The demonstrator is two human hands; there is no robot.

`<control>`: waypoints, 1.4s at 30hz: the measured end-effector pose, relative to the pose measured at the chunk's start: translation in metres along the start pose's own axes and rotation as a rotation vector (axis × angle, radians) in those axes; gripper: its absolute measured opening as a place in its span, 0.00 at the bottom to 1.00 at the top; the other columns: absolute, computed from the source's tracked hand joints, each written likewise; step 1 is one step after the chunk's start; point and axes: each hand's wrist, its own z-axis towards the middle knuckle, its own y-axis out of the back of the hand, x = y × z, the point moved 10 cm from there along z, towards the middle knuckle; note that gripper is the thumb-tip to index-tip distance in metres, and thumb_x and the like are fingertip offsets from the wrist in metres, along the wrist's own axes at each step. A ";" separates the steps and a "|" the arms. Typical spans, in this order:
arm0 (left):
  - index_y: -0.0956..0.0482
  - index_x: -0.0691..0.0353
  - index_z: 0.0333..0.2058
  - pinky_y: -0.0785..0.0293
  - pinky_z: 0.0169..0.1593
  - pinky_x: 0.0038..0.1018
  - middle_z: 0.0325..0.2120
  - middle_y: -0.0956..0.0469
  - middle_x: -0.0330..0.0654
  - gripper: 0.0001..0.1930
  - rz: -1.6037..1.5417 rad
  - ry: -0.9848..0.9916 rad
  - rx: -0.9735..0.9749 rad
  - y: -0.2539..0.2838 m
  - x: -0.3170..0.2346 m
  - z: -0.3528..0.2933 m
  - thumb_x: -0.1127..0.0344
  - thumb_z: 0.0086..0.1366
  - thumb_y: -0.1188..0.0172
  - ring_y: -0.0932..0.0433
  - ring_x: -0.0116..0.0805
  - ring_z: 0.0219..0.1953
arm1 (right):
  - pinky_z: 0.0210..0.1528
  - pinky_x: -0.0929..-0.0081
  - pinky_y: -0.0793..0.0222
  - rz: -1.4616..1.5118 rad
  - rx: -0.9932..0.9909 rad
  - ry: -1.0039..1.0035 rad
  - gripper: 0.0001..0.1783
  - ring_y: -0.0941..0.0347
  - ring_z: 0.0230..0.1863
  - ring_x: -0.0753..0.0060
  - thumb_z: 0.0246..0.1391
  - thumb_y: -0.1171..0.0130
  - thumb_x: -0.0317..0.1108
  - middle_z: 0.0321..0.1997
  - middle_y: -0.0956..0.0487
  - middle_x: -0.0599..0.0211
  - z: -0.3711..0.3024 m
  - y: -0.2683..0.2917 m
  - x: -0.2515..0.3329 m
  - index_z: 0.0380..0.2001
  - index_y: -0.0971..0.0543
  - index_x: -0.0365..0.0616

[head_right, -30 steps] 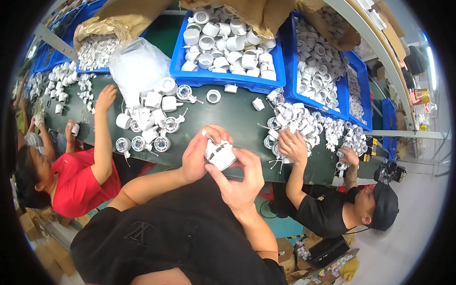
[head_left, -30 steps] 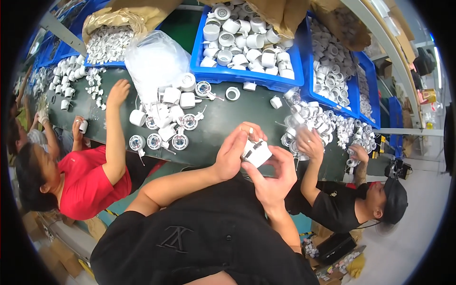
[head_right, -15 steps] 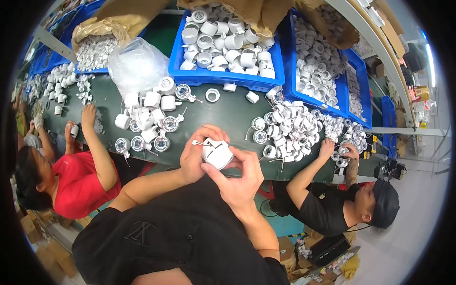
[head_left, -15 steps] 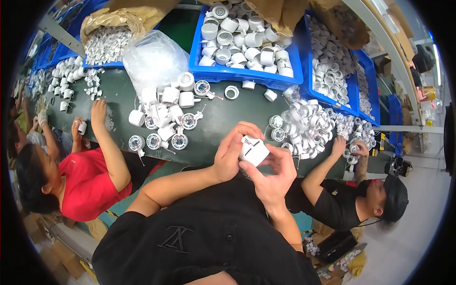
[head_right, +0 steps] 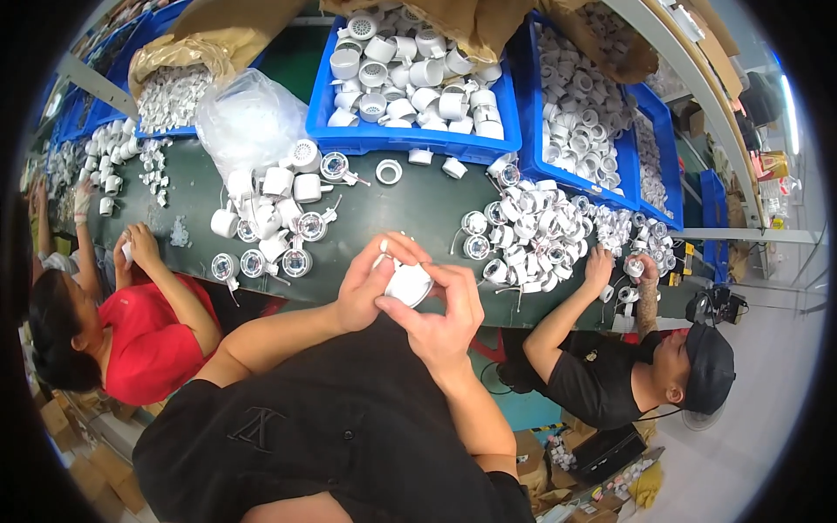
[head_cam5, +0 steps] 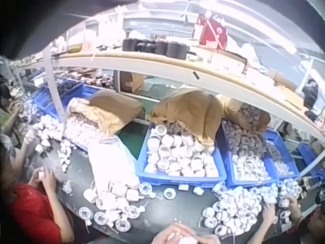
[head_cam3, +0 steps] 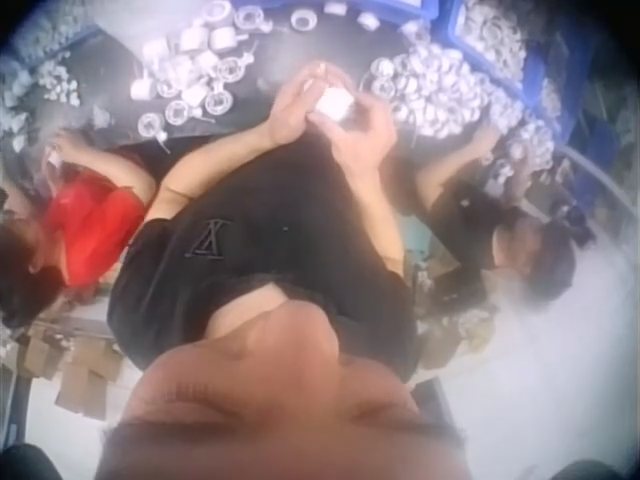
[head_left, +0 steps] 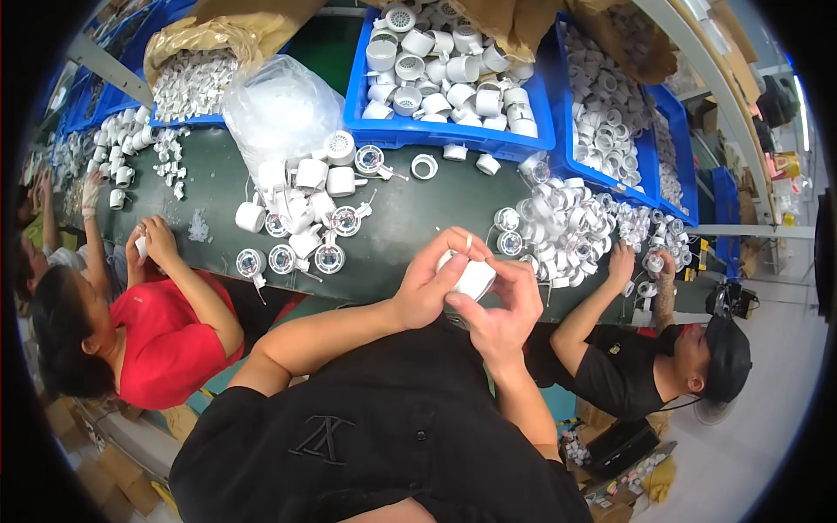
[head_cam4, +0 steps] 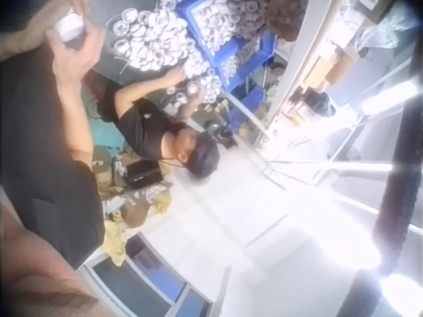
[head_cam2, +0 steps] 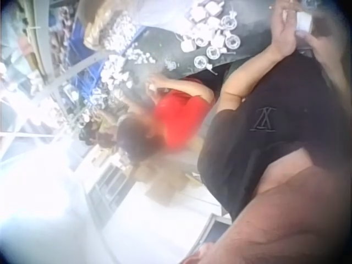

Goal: The person assembles small white plastic electronic housings by hand on a factory production line.

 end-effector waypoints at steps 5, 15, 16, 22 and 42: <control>0.28 0.64 0.39 0.31 0.50 0.29 0.41 0.27 0.45 0.04 0.115 -0.037 -0.096 0.003 0.009 -0.007 0.70 0.70 0.50 0.28 0.32 0.45 | 0.53 0.66 0.37 -0.090 -0.225 0.212 0.36 0.34 0.49 0.65 0.59 0.50 0.65 0.48 0.32 0.57 0.003 0.004 0.003 0.42 0.26 0.36; 0.30 0.66 0.47 0.38 0.58 0.36 0.48 0.29 0.47 0.21 0.173 0.027 0.304 -0.007 0.004 0.002 0.52 0.73 0.59 0.30 0.42 0.52 | 0.49 0.63 0.31 0.669 0.157 -0.028 0.38 0.25 0.42 0.57 0.65 0.64 0.60 0.40 0.23 0.47 0.042 -0.048 -0.035 0.38 0.24 0.30; 0.31 0.66 0.50 0.41 0.61 0.36 0.52 0.30 0.48 0.23 0.216 0.020 0.312 -0.004 0.008 0.006 0.51 0.73 0.60 0.33 0.43 0.57 | 0.49 0.64 0.32 0.707 0.224 -0.090 0.39 0.27 0.42 0.60 0.65 0.70 0.63 0.41 0.24 0.46 0.047 -0.059 -0.049 0.39 0.27 0.33; 0.35 0.63 0.62 0.60 0.71 0.43 0.67 0.49 0.54 0.30 0.616 -0.016 -0.041 0.055 0.029 0.069 0.45 0.74 0.67 0.56 0.55 0.71 | 0.52 0.66 0.30 0.892 0.136 -0.418 0.34 0.28 0.50 0.69 0.68 0.64 0.61 0.56 0.28 0.59 0.048 -0.085 -0.092 0.58 0.33 0.43; 0.24 0.66 0.32 0.29 0.41 0.40 0.31 0.23 0.53 0.13 1.217 0.254 0.254 0.168 -0.014 0.178 0.61 0.59 0.36 0.24 0.53 0.36 | 0.43 0.72 0.28 1.321 0.255 -0.576 0.39 0.26 0.47 0.64 0.59 0.39 0.41 0.57 0.28 0.58 0.073 -0.029 -0.111 0.67 0.44 0.44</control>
